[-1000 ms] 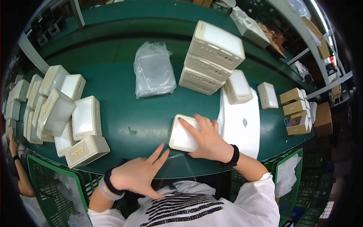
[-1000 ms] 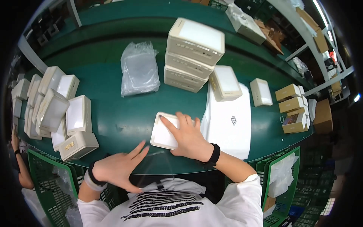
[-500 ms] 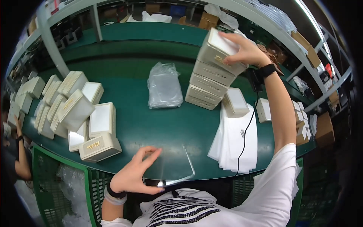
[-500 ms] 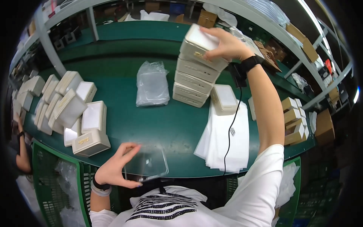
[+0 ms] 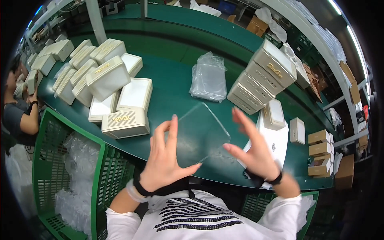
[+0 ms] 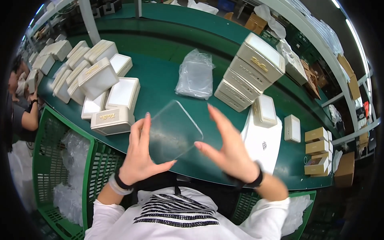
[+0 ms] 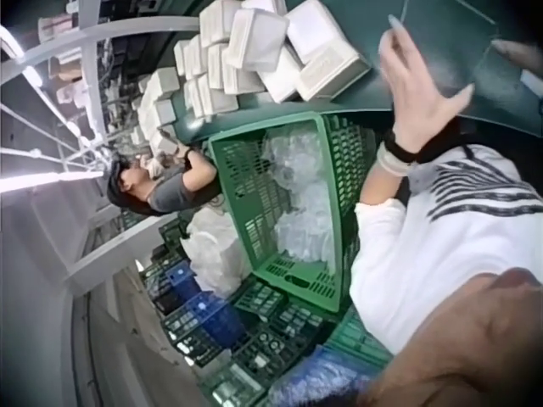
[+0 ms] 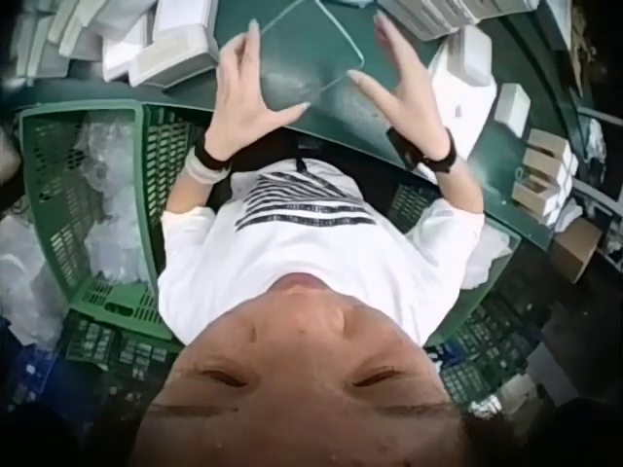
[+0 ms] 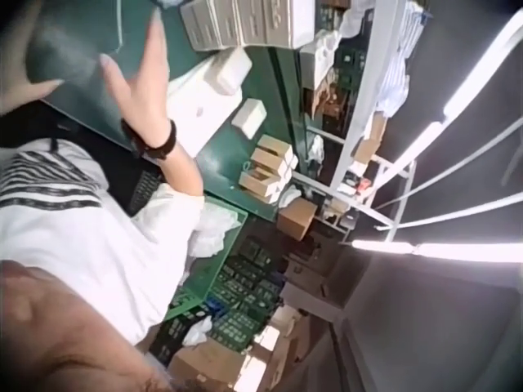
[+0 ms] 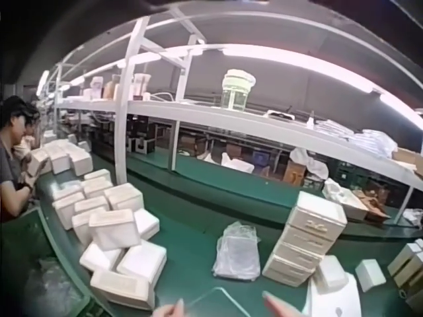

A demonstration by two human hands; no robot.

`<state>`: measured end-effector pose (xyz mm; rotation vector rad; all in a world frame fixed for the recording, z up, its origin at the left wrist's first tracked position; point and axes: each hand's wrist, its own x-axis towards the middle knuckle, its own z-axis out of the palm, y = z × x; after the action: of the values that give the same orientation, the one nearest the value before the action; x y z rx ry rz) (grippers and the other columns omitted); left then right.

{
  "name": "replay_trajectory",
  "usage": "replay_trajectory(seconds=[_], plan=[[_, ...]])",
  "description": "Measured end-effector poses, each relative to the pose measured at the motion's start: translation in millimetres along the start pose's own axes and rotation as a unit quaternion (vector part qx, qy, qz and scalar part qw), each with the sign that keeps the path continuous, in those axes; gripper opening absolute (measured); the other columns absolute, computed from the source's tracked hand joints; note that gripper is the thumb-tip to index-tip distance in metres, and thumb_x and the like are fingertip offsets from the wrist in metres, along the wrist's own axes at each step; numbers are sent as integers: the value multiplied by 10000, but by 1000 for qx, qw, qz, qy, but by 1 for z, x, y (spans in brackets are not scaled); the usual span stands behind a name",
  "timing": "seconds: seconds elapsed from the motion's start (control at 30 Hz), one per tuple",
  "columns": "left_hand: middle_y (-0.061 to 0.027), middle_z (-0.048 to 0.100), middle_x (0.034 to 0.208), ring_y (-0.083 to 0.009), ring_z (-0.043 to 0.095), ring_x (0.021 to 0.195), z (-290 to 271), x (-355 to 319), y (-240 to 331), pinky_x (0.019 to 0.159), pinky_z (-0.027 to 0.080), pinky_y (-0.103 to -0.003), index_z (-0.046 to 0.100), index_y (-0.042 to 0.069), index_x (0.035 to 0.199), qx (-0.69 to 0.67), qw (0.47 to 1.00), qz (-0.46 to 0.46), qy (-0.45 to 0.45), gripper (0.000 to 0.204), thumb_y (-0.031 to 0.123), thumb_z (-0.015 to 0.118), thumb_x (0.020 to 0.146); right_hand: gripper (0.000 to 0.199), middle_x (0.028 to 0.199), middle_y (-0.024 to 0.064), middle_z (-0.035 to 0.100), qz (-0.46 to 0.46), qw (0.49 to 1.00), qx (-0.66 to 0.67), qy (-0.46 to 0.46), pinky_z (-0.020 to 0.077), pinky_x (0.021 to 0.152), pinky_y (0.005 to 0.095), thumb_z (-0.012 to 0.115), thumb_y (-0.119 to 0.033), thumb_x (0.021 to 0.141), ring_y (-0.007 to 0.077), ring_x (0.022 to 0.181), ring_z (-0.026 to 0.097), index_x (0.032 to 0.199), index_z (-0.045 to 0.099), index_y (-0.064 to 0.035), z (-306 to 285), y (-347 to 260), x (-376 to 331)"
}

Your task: The person places electronic devices into plastic bags and sets them into a crate, then retrieves screen protectors from a bag and applies them to the devices.

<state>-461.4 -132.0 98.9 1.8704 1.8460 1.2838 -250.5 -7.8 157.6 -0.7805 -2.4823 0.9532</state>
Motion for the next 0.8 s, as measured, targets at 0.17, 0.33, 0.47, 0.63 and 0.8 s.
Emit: replay_trajectory(seconds=[0.17, 0.33, 0.47, 0.63, 0.8], plan=[[-256, 320, 1281, -412, 385, 1154, 42, -30, 13, 988, 340, -457, 170, -66, 1431, -8, 975, -78, 210, 1057, 244, 813, 652, 1010, 1489, 154, 252, 99, 859, 497, 66, 324, 1040, 424, 767, -256, 757, 305, 1332, 330, 1490, 91, -91, 115, -33, -35], [-258, 309, 1320, -437, 336, 1238, 58, -80, 23, 1019, 317, -503, 201, -58, 1426, -154, 957, 137, 202, 899, 142, 730, 727, 1182, 1463, 159, 232, 18, 897, 382, 220, 341, 1009, 481, 812, -303, 677, 348, 1337, 301, 1488, -20, -86, 141, -31, -31], [-257, 310, 1366, -463, 309, 1270, -13, -80, 18, 1034, 294, -521, 233, -26, 1427, -214, 968, 131, -12, 865, 127, 714, 724, 1145, 1446, 152, 252, 45, 898, 394, 192, 352, 1011, 491, 789, -402, 671, 347, 1349, 280, 1490, 56, -83, 133, -23, -29], [-211, 336, 1394, -420, 289, 1308, -123, -41, -38, 1043, 272, -532, 301, 36, 1406, 400, 910, -73, -79, 1002, 173, 820, 561, 1061, 1438, 141, 265, 84, 829, 512, 211, 381, 996, 508, 733, -484, 693, 342, 1339, 291, 1483, 156, -73, 127, -2, -46], [-170, 546, 1202, -350, 490, 1161, -163, 10, -102, 966, 400, -439, 465, 14, 1277, 329, 885, -191, -269, 840, 199, 829, 544, 1040, 1441, 153, 277, 88, 843, 497, 187, 377, 997, 506, 719, -490, 698, 353, 1343, 291, 1478, 178, -63, 124, 8, -72]])
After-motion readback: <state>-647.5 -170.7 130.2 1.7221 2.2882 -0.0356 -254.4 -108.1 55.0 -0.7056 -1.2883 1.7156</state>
